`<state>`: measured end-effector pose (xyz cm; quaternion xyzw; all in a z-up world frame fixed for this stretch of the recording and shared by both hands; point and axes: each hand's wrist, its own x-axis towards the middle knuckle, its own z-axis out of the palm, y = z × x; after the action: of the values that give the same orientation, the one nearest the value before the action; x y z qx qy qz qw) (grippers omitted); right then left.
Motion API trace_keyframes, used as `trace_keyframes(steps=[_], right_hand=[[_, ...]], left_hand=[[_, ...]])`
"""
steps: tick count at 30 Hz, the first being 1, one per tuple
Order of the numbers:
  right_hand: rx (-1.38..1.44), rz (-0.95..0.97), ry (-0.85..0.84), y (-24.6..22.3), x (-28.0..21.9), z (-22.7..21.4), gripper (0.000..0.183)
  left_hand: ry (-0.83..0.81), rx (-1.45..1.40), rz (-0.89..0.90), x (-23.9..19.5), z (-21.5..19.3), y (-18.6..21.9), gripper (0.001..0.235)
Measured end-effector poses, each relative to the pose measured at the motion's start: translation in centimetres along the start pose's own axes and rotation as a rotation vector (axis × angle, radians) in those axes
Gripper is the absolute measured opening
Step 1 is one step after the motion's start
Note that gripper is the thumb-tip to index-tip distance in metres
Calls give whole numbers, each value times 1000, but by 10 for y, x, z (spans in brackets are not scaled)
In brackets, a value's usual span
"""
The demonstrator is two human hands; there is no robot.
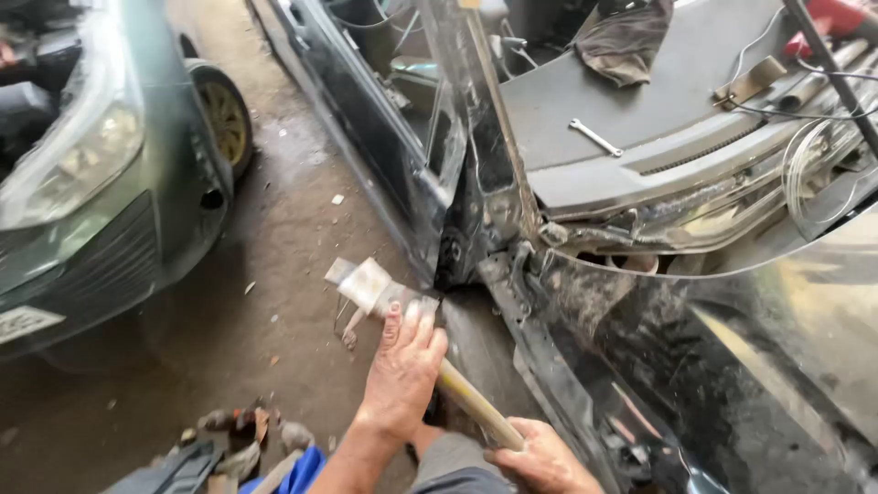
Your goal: The person uses a long metal bar as a lever to pry at the front frame of a damaged car, working near the windshield area. They repeatedly adjust the bar and apply force to the vehicle's structure while standing in a cluttered workshop.
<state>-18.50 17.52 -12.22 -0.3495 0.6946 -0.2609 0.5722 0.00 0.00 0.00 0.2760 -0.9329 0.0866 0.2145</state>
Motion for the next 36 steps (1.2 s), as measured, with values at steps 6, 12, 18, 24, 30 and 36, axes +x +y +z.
trace_keyframes(steps=[6,12,18,24,30,36], right_hand=[[238,-268,281,-10,116,3,32],[562,-87,462,-127,139,-73,32],[753,-119,671,-146,172,-92,29],[847,-168,753,-176,201,-93,28],[787,-138,964,-304,155,-141,26],[885,-57,1148,-376,91,-142,26]], left_hand=[[101,-517,-203,80,21,-97,62],[102,-639,-313,165,76,-171,65],[181,-576,6,296,80,-204,57],[132,-354,365,451,102,-227,43],[-300,34,542,553,133,-226,62],[-386,128,744,550,133,-231,62]])
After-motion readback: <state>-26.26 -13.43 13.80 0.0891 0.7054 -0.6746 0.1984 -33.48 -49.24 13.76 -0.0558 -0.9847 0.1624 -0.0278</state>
